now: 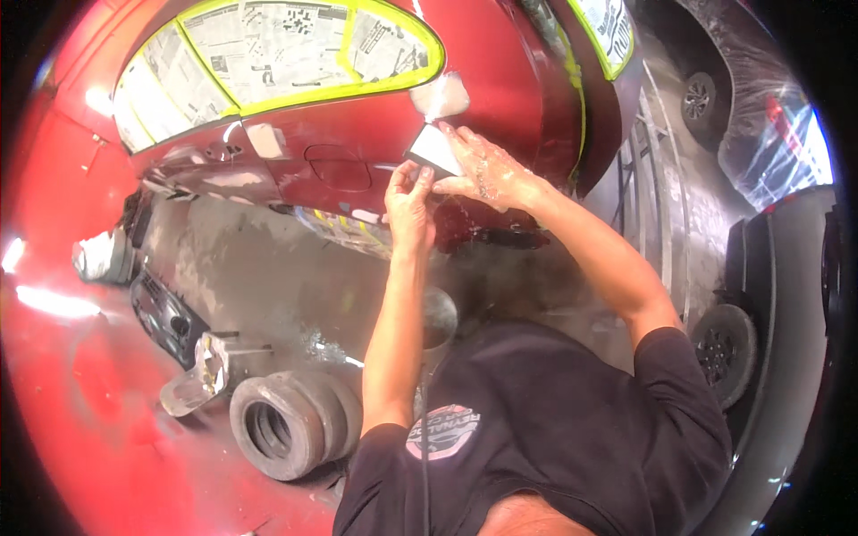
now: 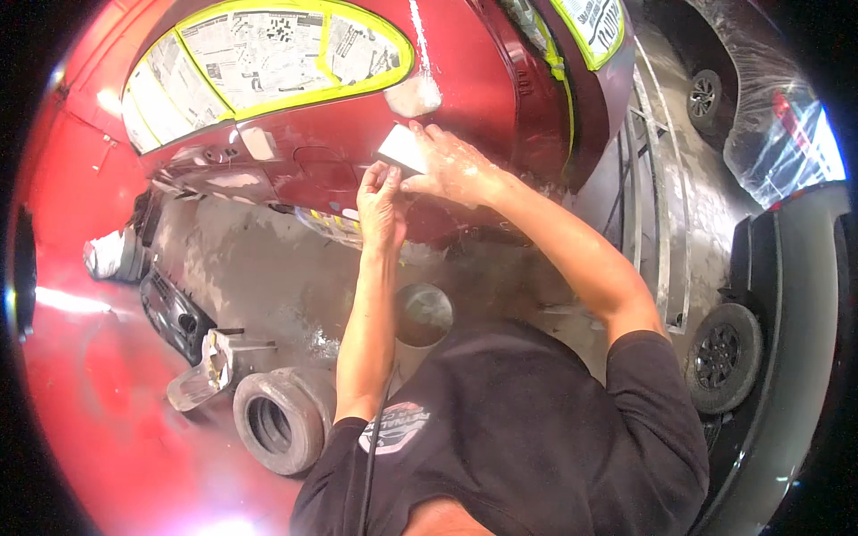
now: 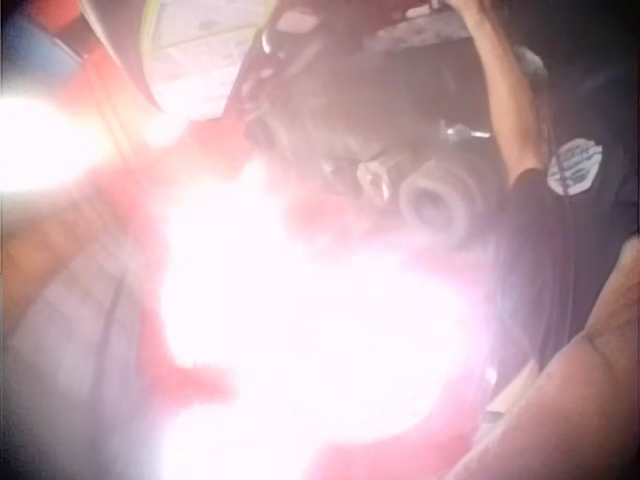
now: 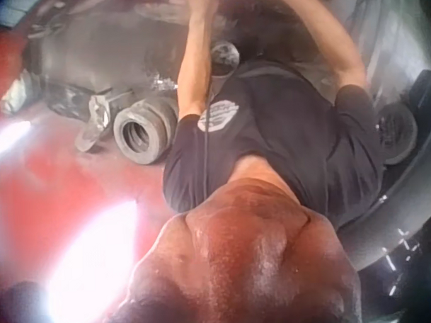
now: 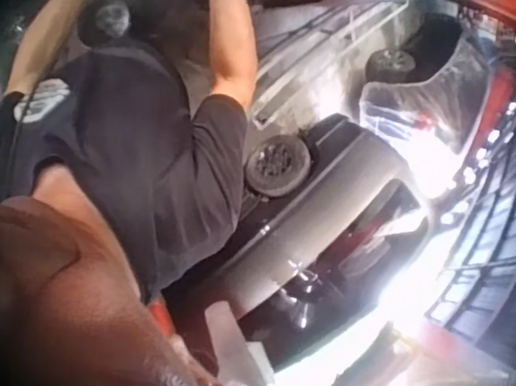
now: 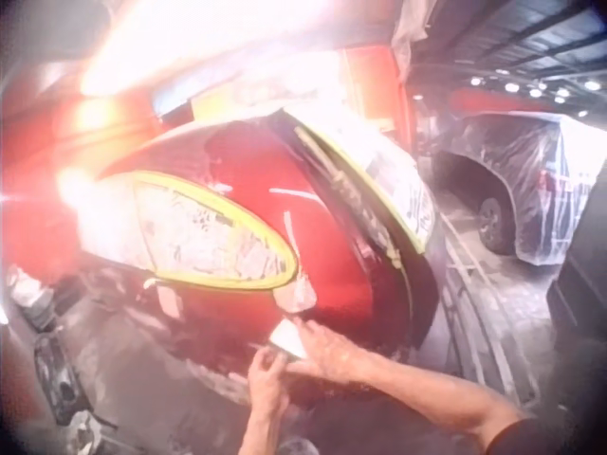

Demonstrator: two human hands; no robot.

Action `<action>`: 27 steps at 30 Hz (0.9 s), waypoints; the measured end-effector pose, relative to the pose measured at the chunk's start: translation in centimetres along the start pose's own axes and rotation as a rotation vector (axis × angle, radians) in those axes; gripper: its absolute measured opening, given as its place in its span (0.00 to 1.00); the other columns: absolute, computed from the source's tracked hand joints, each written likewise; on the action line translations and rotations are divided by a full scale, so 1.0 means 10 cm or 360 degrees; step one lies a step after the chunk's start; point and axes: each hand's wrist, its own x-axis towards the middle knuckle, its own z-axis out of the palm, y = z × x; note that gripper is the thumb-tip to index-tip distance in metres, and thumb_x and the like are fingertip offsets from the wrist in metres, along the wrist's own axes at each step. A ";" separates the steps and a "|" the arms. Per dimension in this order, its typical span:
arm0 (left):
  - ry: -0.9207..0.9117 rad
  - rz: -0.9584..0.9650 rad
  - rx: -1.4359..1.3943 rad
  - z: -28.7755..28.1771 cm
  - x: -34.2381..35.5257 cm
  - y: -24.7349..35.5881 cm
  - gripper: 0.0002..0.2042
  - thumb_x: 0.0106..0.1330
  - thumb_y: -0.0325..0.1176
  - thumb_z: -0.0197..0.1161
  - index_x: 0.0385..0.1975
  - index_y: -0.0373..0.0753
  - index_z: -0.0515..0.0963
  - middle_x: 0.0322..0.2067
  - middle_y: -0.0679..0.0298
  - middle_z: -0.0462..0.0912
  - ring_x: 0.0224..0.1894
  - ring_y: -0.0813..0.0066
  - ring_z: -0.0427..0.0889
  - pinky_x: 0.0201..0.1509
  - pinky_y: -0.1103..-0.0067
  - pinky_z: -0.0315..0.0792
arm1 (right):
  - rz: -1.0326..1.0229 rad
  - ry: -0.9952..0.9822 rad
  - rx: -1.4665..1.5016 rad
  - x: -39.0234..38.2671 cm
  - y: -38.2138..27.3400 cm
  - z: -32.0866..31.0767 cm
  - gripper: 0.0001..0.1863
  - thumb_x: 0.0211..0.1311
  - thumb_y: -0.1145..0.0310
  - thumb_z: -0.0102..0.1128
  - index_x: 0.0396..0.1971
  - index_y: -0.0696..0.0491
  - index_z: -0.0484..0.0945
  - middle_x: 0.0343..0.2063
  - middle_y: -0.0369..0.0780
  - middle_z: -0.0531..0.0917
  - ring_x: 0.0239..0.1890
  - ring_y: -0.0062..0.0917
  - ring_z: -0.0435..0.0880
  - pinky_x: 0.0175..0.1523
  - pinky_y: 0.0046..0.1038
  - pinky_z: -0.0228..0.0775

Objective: The person sands a red car panel using a sanding block. They repeatedly dip the block into a bucket of water and apply it to the surface of the car, which is partially masked with newspaper and tape. The person uses a cloth to wipe the area while sanding.

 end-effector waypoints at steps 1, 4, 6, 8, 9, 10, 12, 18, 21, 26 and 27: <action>-0.0018 -0.0008 -0.0010 -0.02 0.01 0.01 0.14 0.71 0.28 0.72 0.52 0.41 0.76 0.43 0.66 0.81 0.40 0.76 0.85 0.38 0.73 0.88 | -0.0071 0.0045 -0.0108 0.02 0.03 0.01 0.55 0.63 0.44 0.69 0.77 0.66 0.55 0.65 0.63 0.72 0.66 0.56 0.73 0.71 0.47 0.67; 0.0033 -0.0042 0.0186 -0.12 0.13 0.18 0.11 0.69 0.28 0.73 0.47 0.39 0.79 0.42 0.65 0.83 0.39 0.74 0.86 0.36 0.72 0.87 | -0.0196 0.0097 -0.0567 0.12 0.04 -0.06 0.50 0.65 0.50 0.69 0.76 0.64 0.57 0.66 0.60 0.71 0.65 0.56 0.72 0.71 0.48 0.65; 0.0102 0.0114 0.0247 -0.20 0.32 0.31 0.11 0.68 0.28 0.75 0.44 0.36 0.80 0.41 0.62 0.85 0.38 0.74 0.86 0.36 0.74 0.86 | -0.0168 0.0245 -0.0973 0.12 -0.03 -0.14 0.46 0.62 0.56 0.71 0.75 0.62 0.62 0.66 0.55 0.71 0.65 0.48 0.72 0.68 0.48 0.68; 0.0161 0.0389 0.0448 -0.26 0.56 0.48 0.10 0.69 0.27 0.73 0.45 0.35 0.79 0.41 0.60 0.85 0.38 0.75 0.85 0.40 0.76 0.84 | -0.0285 0.0332 -0.1271 0.23 0.16 -0.17 0.43 0.58 0.61 0.72 0.73 0.56 0.67 0.65 0.49 0.73 0.63 0.42 0.75 0.66 0.46 0.68; 0.0174 0.0556 0.0578 -0.28 0.73 0.57 0.10 0.69 0.26 0.72 0.45 0.35 0.79 0.41 0.60 0.85 0.39 0.74 0.85 0.42 0.76 0.83 | -0.0401 0.0355 -0.1308 0.26 0.26 -0.15 0.40 0.58 0.63 0.70 0.72 0.54 0.70 0.65 0.49 0.74 0.63 0.42 0.75 0.66 0.48 0.69; 0.0165 0.0701 0.0563 -0.30 0.92 0.61 0.10 0.69 0.24 0.71 0.46 0.33 0.78 0.41 0.60 0.84 0.44 0.73 0.84 0.51 0.74 0.80 | -0.0522 0.0392 -0.1347 0.30 0.36 -0.15 0.37 0.58 0.65 0.68 0.70 0.53 0.72 0.64 0.49 0.75 0.63 0.42 0.76 0.66 0.49 0.69; 0.0251 0.0967 0.0952 -0.24 1.19 0.77 0.14 0.69 0.25 0.70 0.50 0.31 0.77 0.52 0.54 0.79 0.53 0.66 0.81 0.60 0.68 0.76 | -0.0691 0.0474 -0.1425 0.38 0.49 -0.13 0.32 0.60 0.67 0.65 0.67 0.46 0.75 0.64 0.48 0.75 0.64 0.40 0.76 0.67 0.52 0.69; 0.0250 0.1329 0.2359 -0.59 1.62 0.64 0.25 0.72 0.41 0.65 0.67 0.42 0.72 0.70 0.52 0.68 0.70 0.40 0.66 0.70 0.44 0.62 | -0.0648 0.0421 -0.1426 0.42 0.43 -0.07 0.33 0.62 0.61 0.69 0.68 0.48 0.75 0.66 0.48 0.75 0.65 0.43 0.75 0.72 0.51 0.66; 0.0248 0.1391 0.2446 -0.63 1.68 0.55 0.27 0.72 0.43 0.66 0.69 0.43 0.71 0.72 0.48 0.65 0.73 0.38 0.62 0.71 0.38 0.56 | -0.0622 0.0530 -0.1342 0.43 0.51 0.02 0.31 0.60 0.66 0.65 0.66 0.47 0.77 0.66 0.46 0.75 0.65 0.41 0.76 0.71 0.51 0.67; 0.0035 0.1430 0.2311 -0.67 1.65 0.57 0.31 0.70 0.40 0.69 0.71 0.38 0.68 0.73 0.38 0.60 0.75 0.36 0.58 0.78 0.48 0.55 | -0.0618 0.0580 -0.1322 0.09 0.70 0.00 0.27 0.58 0.68 0.64 0.61 0.49 0.82 0.66 0.47 0.76 0.68 0.40 0.74 0.71 0.50 0.65; 0.0034 0.1412 0.2302 -0.63 1.64 0.52 0.31 0.70 0.40 0.70 0.71 0.38 0.68 0.73 0.37 0.60 0.75 0.35 0.58 0.78 0.49 0.55 | -0.0670 0.0551 -0.1329 0.17 0.69 -0.08 0.27 0.58 0.68 0.64 0.60 0.50 0.82 0.66 0.47 0.76 0.68 0.40 0.74 0.72 0.50 0.65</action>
